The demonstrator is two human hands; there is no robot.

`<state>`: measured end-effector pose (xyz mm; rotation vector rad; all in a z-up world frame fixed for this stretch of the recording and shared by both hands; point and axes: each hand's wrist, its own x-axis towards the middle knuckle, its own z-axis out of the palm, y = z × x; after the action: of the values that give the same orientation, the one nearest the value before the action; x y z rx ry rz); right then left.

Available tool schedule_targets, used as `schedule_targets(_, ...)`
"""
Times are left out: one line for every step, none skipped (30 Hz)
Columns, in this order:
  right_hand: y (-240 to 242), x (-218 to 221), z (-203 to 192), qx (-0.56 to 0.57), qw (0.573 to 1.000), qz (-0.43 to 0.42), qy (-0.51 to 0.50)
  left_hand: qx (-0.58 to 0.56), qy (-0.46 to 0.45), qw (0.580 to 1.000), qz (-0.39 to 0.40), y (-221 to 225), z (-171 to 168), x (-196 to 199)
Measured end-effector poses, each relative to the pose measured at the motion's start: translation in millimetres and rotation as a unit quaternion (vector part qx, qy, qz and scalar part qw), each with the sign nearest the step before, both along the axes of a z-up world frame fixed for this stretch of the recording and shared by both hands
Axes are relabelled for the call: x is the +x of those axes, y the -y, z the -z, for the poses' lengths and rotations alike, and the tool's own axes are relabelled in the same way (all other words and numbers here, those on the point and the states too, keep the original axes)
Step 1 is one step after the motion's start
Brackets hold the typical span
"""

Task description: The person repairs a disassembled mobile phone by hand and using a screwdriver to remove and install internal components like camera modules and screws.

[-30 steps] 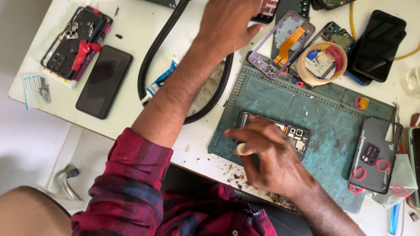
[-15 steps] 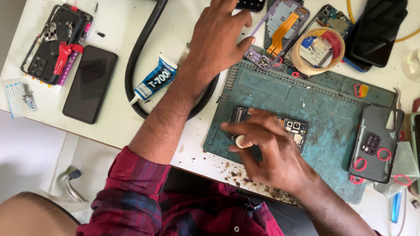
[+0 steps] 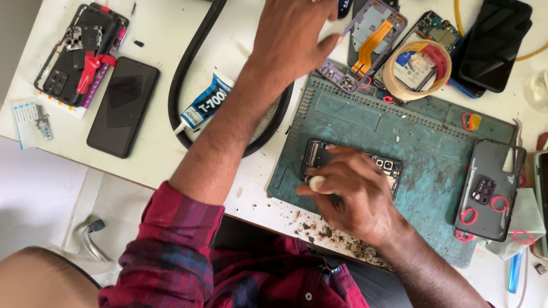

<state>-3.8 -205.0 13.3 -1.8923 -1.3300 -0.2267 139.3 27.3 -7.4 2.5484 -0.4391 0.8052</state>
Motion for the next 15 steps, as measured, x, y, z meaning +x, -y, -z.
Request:
schedule_targets(0, 2, 2, 0.000, 1.000, 0.013, 0.002, 0.004, 0.019, 1.000, 0.000, 0, -1, -5)
schedule_targets(-2, 3, 2, 0.000, 1.000, 0.027, 0.005, 0.007, 0.039, 0.999, 0.000, 0, 0, -9)
schedule_targets(-1, 2, -1, -0.003, 1.000, 0.018, 0.002, 0.010, 0.055, 0.998, -0.002, -1, 1, -13)
schedule_targets(0, 0, -4, -0.006, 1.000, 0.010, -0.002, 0.001, 0.042, 0.999, 0.000, -1, 3, -15)
schedule_targets(-1, -1, -7, -0.009, 1.000, 0.000, -0.005, -0.008, 0.029, 1.000, 0.001, -1, 5, -16)
schedule_targets(-3, -1, -7, -0.011, 1.000, 0.003, 0.017, -0.017, 0.017, 1.000, 0.001, -1, 7, -16)
schedule_targets(-4, 0, -6, -0.012, 0.999, 0.007, 0.039, -0.016, 0.018, 1.000, 0.003, -2, 9, -16)
schedule_targets(-4, 1, -4, -0.013, 0.998, 0.011, 0.061, -0.015, 0.019, 1.000, 0.005, -2, 11, -16)
schedule_targets(-2, 4, 0, -0.004, 0.999, 0.013, 0.030, -0.014, 0.021, 1.000, 0.009, -2, 12, -15)
schedule_targets(0, 7, 4, 0.005, 1.000, 0.015, -0.002, -0.019, 0.028, 0.999, 0.010, -3, 13, -15)
schedule_targets(3, 8, 8, 0.013, 0.999, 0.019, -0.035, -0.025, 0.034, 0.999, 0.013, -3, 14, -15)
schedule_targets(5, 8, 12, 0.039, 0.996, 0.014, -0.083, -0.031, 0.040, 0.999, 0.015, -4, 16, -16)
schedule_targets(6, 7, 16, 0.064, 0.989, 0.008, -0.132, -0.044, 0.033, 0.998, 0.032, -4, 19, -17)
schedule_targets(8, 6, 19, 0.088, 0.979, 0.003, -0.181, -0.057, 0.026, 0.997, 0.049, -5, 21, -17)
schedule_targets(10, 6, 19, 0.095, 0.977, 0.007, -0.190, -0.069, 0.022, 0.995, 0.062, -9, 23, -17)
